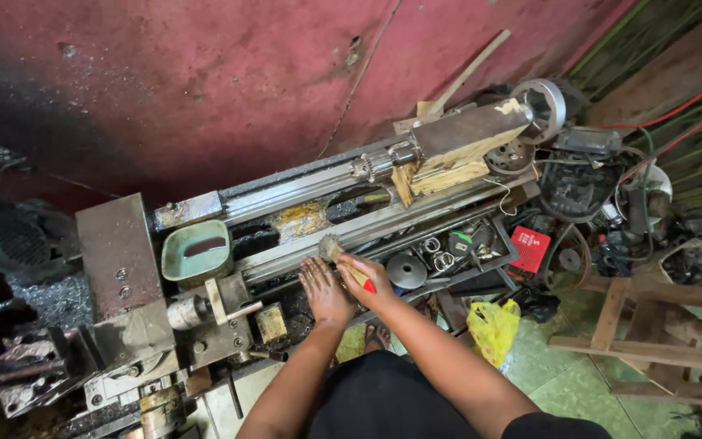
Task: Cleaning metal shavings from a lathe using a brush
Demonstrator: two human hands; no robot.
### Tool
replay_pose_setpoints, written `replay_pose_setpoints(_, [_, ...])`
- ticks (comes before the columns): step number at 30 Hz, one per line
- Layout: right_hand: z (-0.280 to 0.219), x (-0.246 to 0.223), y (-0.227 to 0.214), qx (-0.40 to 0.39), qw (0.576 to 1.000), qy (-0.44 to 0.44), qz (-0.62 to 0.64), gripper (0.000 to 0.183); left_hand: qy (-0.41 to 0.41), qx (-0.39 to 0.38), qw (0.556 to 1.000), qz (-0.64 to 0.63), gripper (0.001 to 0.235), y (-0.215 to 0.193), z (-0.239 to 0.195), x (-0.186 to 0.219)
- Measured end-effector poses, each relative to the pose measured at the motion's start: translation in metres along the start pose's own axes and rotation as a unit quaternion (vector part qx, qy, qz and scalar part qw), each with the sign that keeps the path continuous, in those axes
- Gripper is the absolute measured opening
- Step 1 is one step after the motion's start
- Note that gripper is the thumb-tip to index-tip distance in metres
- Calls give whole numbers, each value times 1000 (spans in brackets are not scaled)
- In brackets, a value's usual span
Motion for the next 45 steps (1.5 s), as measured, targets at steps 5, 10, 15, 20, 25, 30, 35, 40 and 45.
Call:
replay_pose_setpoints(5, [0, 14, -25, 22, 1000, 13, -9, 21, 26, -45, 998, 20, 145, 1, 5, 32])
replay_pose_setpoints(10, [7, 17, -48, 37, 998, 3, -43, 20, 47, -58, 996, 42, 145, 12, 13, 54])
replay_pose_setpoints(15, [7, 28, -72, 74, 995, 6, -69, 20, 90, -4, 995, 42, 116, -3, 13, 83])
replay_pose_setpoints(20, [10, 25, -97, 88, 993, -5, -78, 20, 132, 4, 990, 56, 94, -13, 16, 114])
replay_pose_setpoints(25, [15, 32, -120, 111, 989, -7, -92, 21, 166, -12, 982, 84, 84, -23, 20, 142])
replay_pose_setpoints(30, [19, 29, -138, 122, 984, -1, -127, 22, 179, -39, 980, 73, 95, 2, 28, 156])
replay_pose_setpoints(35, [13, 52, -153, 144, 982, 18, -118, 21, 195, -3, 978, 74, 91, 7, 30, 175])
replay_pose_setpoints(40, [13, 66, -173, 161, 979, 31, -119, 23, 214, -18, 972, 90, 86, 18, 37, 199])
replay_pose_setpoints(45, [17, 79, -199, 189, 973, 28, -128, 22, 228, -5, 970, 79, 80, 18, 41, 227])
Point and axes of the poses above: each hand's wrist, its own z-axis towards the middle knuckle, its own y-axis out of the palm, x = y × z, the point moved 8 cm from there along z, towards the middle knuckle, and after that the axes turned 4 degrees about x, right-handed, at the moved point
